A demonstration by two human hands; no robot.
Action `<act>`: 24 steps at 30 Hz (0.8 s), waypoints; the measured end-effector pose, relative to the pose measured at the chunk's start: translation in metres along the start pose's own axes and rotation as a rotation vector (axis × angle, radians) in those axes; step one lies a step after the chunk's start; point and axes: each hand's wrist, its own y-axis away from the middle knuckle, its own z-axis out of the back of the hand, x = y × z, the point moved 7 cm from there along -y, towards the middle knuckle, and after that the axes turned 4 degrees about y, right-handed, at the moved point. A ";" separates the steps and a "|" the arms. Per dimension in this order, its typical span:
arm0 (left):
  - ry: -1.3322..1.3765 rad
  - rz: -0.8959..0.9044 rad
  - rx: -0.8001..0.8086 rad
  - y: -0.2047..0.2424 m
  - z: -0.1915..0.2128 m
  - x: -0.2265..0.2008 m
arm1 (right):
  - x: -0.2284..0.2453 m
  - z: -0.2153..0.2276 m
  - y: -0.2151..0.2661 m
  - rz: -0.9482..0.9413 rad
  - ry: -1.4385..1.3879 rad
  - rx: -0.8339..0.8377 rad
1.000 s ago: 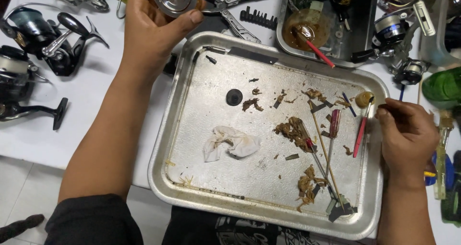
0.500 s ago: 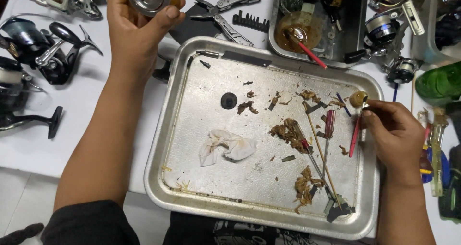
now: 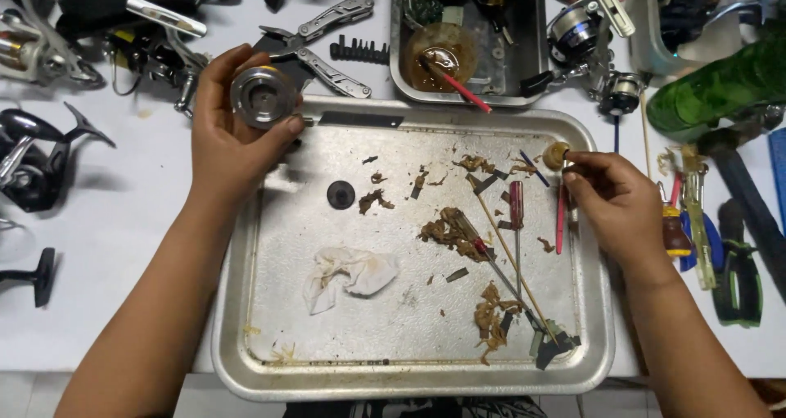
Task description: The person cleans a disassembled fishing reel using a small brush and a liquid solution. They scrub the internal components and the spool, then wipe the parts with a cloth. The person handles the reel body and spool separately, dipping the brush into a container of liquid to remove grime.
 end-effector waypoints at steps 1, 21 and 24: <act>0.015 -0.010 -0.016 0.001 0.003 0.002 | 0.005 -0.001 -0.001 -0.010 0.013 0.024; 0.027 0.049 -0.056 0.001 0.004 0.005 | 0.000 -0.002 0.003 0.019 -0.062 -0.042; 0.029 0.073 -0.058 0.001 0.002 0.006 | 0.003 -0.001 0.004 0.034 -0.052 -0.059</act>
